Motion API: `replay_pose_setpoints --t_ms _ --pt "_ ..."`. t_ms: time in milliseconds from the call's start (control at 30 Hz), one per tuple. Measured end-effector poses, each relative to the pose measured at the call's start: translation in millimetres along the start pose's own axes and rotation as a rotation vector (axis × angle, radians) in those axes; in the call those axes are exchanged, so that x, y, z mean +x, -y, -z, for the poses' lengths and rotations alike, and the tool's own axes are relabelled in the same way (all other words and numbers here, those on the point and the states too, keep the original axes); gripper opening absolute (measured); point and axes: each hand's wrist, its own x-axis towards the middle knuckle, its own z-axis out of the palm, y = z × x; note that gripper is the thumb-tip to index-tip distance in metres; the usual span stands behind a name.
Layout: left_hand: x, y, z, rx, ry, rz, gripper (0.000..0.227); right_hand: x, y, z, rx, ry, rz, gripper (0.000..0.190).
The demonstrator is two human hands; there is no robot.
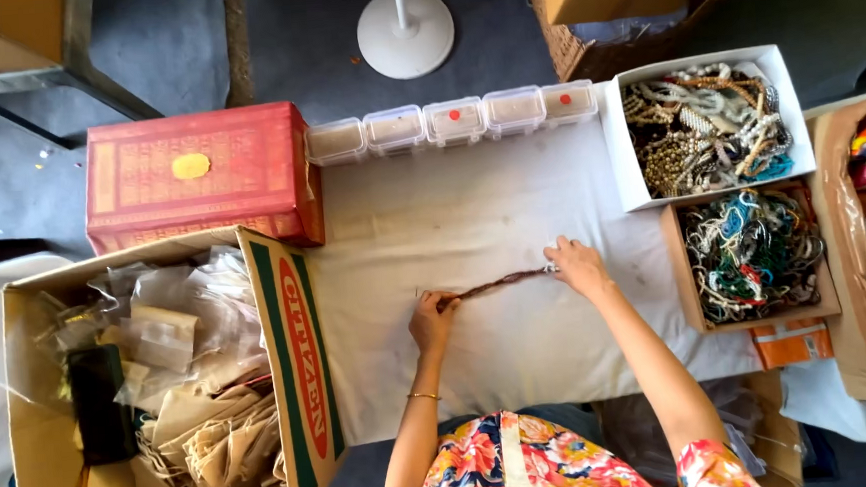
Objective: The person places a necklace into a small plastic container, wipes it with a cloth, and sets it aside. They then take a second necklace, wipe it, and place it into a small plastic bag.
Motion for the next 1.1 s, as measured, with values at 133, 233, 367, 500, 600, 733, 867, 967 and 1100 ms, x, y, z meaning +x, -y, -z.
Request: replay_pose_setpoints --t_ms 133,233,367,500,600,733,867,967,1100 --pt "0.1 -2.4 0.9 -0.012 0.018 0.021 0.014 -3.7 2.7 5.1 -0.083 0.032 0.037 0.044" --pt "-1.2 -3.9 2.1 -0.016 0.033 0.036 0.013 -13.8 -2.1 -3.5 -0.138 -0.259 0.054 0.029" --pt "-0.5 -7.1 3.8 -0.012 0.03 0.045 0.013 -26.3 9.2 -8.4 -0.027 -0.302 -0.015 0.034" --pt "-1.5 -7.7 5.2 -0.01 0.012 0.021 0.015 -21.1 53.1 -15.7 0.117 -0.583 -0.217 0.049" --pt "-1.3 -8.1 6.3 -0.016 0.012 0.011 0.015 -13.6 116.4 -44.6 0.133 -0.569 0.147 0.045" --pt "5.1 32.9 -16.1 0.159 -0.01 -0.087 0.023 -17.4 160.3 -55.1 0.099 -0.53 0.33 0.049" --pt "1.8 -2.4 5.1 0.018 0.038 0.009 0.013 -24.2 113.5 -49.0 0.089 -0.477 0.138 0.043" --pt "0.3 -7.2 5.7 0.017 0.043 0.015 0.015 -30.4 43.5 -44.9 0.093 -0.529 -0.076 0.038" --pt "0.3 -6.1 5.0 0.01 0.029 0.005 0.015 -28.5 5.9 -17.8 0.028 -0.486 -0.211 0.038"
